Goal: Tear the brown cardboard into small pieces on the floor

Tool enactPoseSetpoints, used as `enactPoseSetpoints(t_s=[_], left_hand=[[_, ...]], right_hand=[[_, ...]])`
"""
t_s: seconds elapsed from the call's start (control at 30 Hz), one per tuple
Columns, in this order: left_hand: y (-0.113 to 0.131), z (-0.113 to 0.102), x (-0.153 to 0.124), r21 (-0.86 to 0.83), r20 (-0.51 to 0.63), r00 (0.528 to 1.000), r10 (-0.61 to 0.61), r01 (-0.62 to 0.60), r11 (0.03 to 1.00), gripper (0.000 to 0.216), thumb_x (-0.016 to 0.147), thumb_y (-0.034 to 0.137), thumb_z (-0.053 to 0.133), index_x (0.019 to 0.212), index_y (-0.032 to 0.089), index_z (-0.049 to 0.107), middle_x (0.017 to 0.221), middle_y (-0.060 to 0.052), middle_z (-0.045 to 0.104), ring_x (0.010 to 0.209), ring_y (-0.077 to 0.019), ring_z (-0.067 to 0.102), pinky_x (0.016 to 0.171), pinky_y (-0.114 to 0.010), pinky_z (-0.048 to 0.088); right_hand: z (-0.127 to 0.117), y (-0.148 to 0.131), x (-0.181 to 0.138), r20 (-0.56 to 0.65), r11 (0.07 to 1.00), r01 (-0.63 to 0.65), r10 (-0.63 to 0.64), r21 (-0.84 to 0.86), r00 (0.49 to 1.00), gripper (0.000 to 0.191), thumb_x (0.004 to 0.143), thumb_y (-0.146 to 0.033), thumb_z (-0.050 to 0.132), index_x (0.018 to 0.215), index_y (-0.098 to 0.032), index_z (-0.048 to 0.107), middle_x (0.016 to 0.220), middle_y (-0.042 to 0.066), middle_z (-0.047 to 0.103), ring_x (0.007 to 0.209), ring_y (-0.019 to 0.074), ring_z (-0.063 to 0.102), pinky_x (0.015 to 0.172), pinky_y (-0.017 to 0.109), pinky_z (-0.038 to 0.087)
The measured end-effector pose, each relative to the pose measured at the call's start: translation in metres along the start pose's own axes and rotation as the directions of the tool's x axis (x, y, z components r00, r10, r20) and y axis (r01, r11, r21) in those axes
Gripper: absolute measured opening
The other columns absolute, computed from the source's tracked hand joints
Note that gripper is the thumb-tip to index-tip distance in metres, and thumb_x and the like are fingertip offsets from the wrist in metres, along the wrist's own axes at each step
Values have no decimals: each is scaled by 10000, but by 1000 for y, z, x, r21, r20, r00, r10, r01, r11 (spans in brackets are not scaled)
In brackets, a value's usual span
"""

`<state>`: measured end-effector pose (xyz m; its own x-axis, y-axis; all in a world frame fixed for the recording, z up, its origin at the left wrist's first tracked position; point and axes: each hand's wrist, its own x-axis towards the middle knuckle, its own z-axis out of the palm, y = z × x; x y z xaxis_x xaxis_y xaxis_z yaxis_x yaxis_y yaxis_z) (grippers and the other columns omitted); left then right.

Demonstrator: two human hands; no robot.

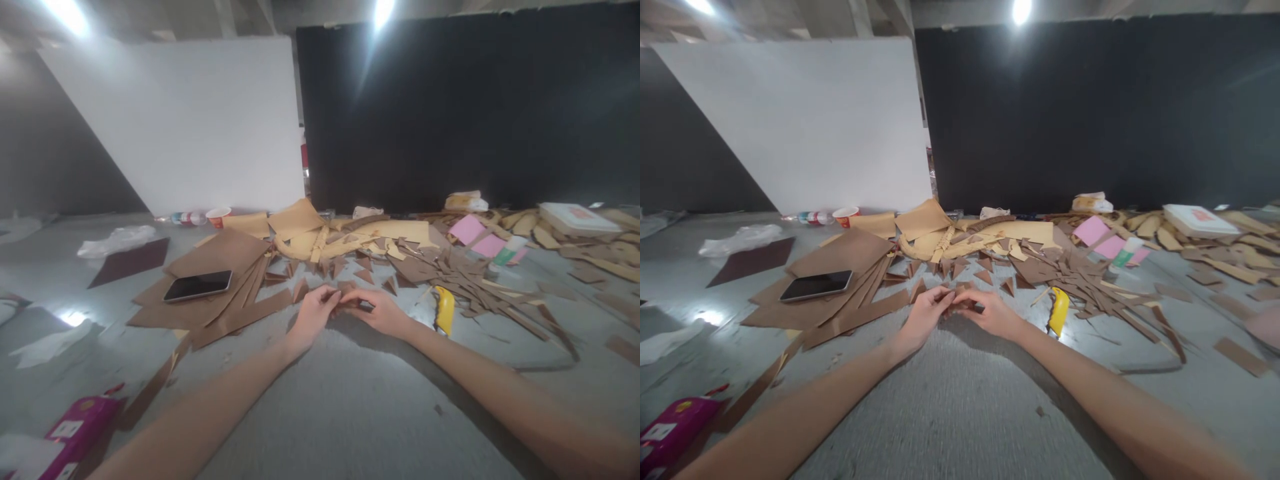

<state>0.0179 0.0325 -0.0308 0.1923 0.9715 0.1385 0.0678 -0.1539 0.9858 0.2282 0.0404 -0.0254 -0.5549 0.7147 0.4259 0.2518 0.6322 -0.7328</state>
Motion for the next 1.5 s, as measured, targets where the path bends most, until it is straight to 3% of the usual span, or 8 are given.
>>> enactPoseSetpoints(t_s=[0.2, 0.33, 0.47, 0.6, 0.73, 0.87, 1.27, 1.5], left_hand=[[6, 0, -2, 66, 33, 999, 28, -30, 997, 378, 932, 557, 658, 836, 192, 678, 637, 23, 585, 583, -142, 537, 588, -260, 402], [6, 0, -3, 103, 63, 998, 22, -28, 994, 385, 950, 556, 630, 843, 189, 680, 647, 17, 583, 594, -145, 542, 587, -261, 407], [3, 1, -4, 149, 77, 997, 15, -26, 989, 354, 957, 517, 614, 855, 185, 684, 664, 6, 606, 592, -149, 558, 574, -263, 408], [7, 3, -4, 123, 89, 996, 1, -12, 992, 381, 980, 516, 560, 816, 185, 650, 658, -5, 618, 601, -156, 584, 597, -271, 437], [13, 4, -6, 36, 123, 992, -36, 31, 999, 421, 990, 567, 523, 869, 184, 649, 716, -21, 644, 637, -166, 612, 614, -275, 467], [12, 4, -9, 166, 114, 993, 22, -41, 985, 333, 926, 510, 683, 995, 185, 682, 794, -15, 674, 684, -162, 617, 657, -270, 475], [7, 3, -9, 155, 115, 993, -8, -10, 988, 326, 960, 493, 624, 833, 193, 625, 704, -6, 642, 611, -145, 589, 594, -259, 453], [6, 4, -8, 148, 102, 994, -34, 19, 989, 357, 960, 494, 618, 781, 185, 613, 690, -15, 654, 591, -138, 586, 594, -265, 456]], right_hand=[[0, 2, 4, -79, 998, 60, -62, -30, 995, 285, 1022, -479, 646, 998, -238, 796, 898, 58, 759, 838, 208, 676, 787, 332, 533], [-2, -1, 4, -76, 998, -58, 58, 5, 995, 277, 1003, -480, 658, 935, -226, 748, 872, 45, 730, 810, 195, 658, 763, 318, 531], [-1, 0, 3, -70, 968, -200, 212, 152, 975, 289, 953, -482, 709, 1095, -238, 645, 809, -3, 678, 723, 174, 636, 688, 298, 519], [-2, 1, 4, -38, 933, -257, 274, 253, 961, 378, 935, -457, 735, 1213, -256, 578, 754, -33, 665, 678, 173, 632, 671, 300, 499], [-4, 1, 6, -44, 937, -248, 266, 248, 963, 351, 936, -459, 733, 1177, -241, 601, 720, -40, 643, 654, 169, 619, 660, 302, 486], [-5, 0, 6, -55, 946, -226, 245, 232, 968, 320, 955, -469, 705, 1147, -229, 621, 712, -38, 617, 677, 169, 614, 678, 303, 487], [-4, 0, 4, -56, 946, -259, 274, 197, 960, 373, 1019, -559, 594, 939, -202, 664, 762, 6, 687, 665, 149, 614, 643, 267, 470], [-2, 4, 3, -68, 960, -224, 237, 167, 969, 390, 1033, -562, 578, 955, -194, 678, 755, 11, 709, 660, 151, 641, 664, 269, 498]])
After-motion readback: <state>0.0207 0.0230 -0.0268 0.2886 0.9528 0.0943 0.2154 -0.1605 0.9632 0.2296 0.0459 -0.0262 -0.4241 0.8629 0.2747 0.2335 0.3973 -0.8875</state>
